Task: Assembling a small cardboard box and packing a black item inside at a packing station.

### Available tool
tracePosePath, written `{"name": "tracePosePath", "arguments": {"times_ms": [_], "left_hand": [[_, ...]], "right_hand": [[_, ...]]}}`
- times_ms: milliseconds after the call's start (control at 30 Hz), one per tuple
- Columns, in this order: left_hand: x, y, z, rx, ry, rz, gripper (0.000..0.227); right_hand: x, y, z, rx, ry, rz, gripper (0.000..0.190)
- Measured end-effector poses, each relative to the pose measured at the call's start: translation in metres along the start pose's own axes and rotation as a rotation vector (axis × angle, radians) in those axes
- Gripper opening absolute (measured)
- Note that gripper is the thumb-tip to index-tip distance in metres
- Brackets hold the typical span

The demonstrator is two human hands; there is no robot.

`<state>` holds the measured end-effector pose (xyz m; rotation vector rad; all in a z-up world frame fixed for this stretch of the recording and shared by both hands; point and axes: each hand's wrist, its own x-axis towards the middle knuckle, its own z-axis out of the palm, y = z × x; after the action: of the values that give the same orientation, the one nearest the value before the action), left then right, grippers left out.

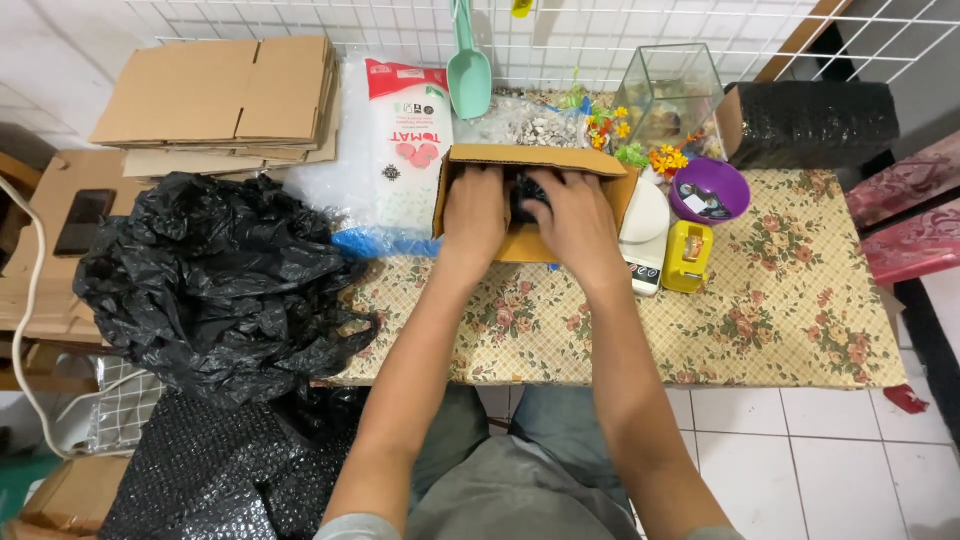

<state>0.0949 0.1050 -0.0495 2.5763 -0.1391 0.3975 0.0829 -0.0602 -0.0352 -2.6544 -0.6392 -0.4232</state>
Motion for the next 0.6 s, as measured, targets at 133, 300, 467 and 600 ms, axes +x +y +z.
{"name": "tracePosePath", "arguments": {"times_ms": [133, 300, 467, 600], "left_hand": [[-0.01, 0.027, -0.027, 0.067, 0.055, 0.048, 0.023], [-0.013, 0.014, -0.01, 0.058, -0.049, 0.114, 0.032], [-0.013, 0.011, -0.02, -0.074, -0.288, -0.032, 0.044], [-0.008, 0.003, -0.01, 0.006, -0.354, -0.024, 0.042]], "right_hand": [[0.006, 0.006, 0.01, 0.005, -0.134, 0.036, 0.034], [0.011, 0.02, 0.026, 0.1, -0.108, 0.029, 0.035], [0.011, 0.026, 0.033, 0.139, -0.159, 0.106, 0.037], [0.011, 0.011, 0.018, 0.142, -0.214, 0.125, 0.041]]}}
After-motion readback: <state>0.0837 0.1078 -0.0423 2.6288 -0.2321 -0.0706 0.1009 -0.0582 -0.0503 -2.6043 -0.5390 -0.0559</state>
